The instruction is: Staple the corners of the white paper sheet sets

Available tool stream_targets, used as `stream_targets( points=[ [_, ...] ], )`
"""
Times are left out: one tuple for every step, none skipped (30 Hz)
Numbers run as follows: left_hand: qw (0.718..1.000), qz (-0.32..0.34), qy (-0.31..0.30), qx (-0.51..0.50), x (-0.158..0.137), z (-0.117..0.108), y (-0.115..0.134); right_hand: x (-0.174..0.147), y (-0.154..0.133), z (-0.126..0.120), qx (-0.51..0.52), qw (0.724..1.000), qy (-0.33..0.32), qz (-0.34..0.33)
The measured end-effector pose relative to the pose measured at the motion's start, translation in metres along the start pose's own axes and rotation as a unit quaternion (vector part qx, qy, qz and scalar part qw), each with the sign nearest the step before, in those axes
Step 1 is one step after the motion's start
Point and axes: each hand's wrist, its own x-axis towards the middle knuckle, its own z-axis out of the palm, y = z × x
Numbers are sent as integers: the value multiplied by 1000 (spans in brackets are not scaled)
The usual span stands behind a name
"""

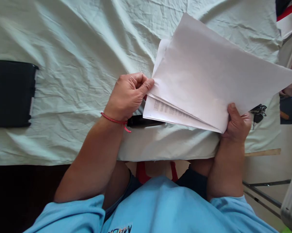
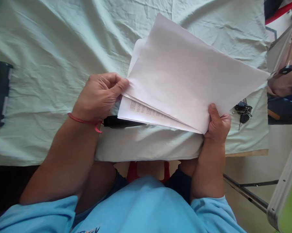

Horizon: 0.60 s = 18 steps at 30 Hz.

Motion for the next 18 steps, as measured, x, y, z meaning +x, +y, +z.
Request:
stream_targets(
  points=[
    [1000, -3, 1, 1, 0, 0, 0, 0, 0, 0, 2, 1000, 2, 2],
    [1000, -5, 3, -1, 0, 0, 0, -1, 0, 1, 3, 1000, 4, 3],
    [1000, -6, 7, -4, 1, 1, -1, -1, 0, 1, 3, 1000, 5, 4],
    [1000, -4, 10, -9, 1, 1, -1, -1, 0, 1, 1, 1000, 4, 4],
    [1000, 0, 11, -13, 2, 2, -2, -1, 0, 1, -1, 1000, 2, 3],
    [1000, 7, 10, -17, 3, 2, -2, -1, 0, 1, -2, 1000, -2, 2],
    [1000, 14, 9, -19, 3, 3, -2, -1, 0, 1, -1, 1000, -6, 1],
    [1000, 19, 7, -19, 3, 3, -2, -1, 0, 1, 0, 1000, -12, 1],
    [1000, 21, 5, -16, 3, 2, -2, -1, 0, 1, 1, 1000, -15, 0],
    [1000, 19, 6, -12, 3, 2, -2, -2, -1, 1, 2, 1000, -16, 1],
    [1000, 16, 9, -8, 3, 2, -2, -2, -1, 1, 1, 1000, -15, 3],
    [1000, 11, 13, -5, 3, 1, -1, -3, -2, 1, 0, 1000, -13, 4],
    [1000, 8, 17, -2, 2, 1, -1, -4, -2, 2, -2, 1000, -10, 6],
    [1000, 6, 21, 1, 2, 1, -2, -4, -3, 2, -3, 1000, -7, 6],
    [1000, 6, 26, 3, 1, 0, -2, -5, -3, 2, -4, 1000, -5, 6],
    [1000, 6, 30, 5, 1, 1, -2, -5, -3, 3, -6, 1000, -5, 4],
    [999, 6, 34, 6, 1, 1, -2, -5, -3, 3, -7, 1000, -5, 2],
    [999, 5, 38, 6, 1, 1, -2, -5, -3, 3, -8, 1000, -6, 1]
  ],
)
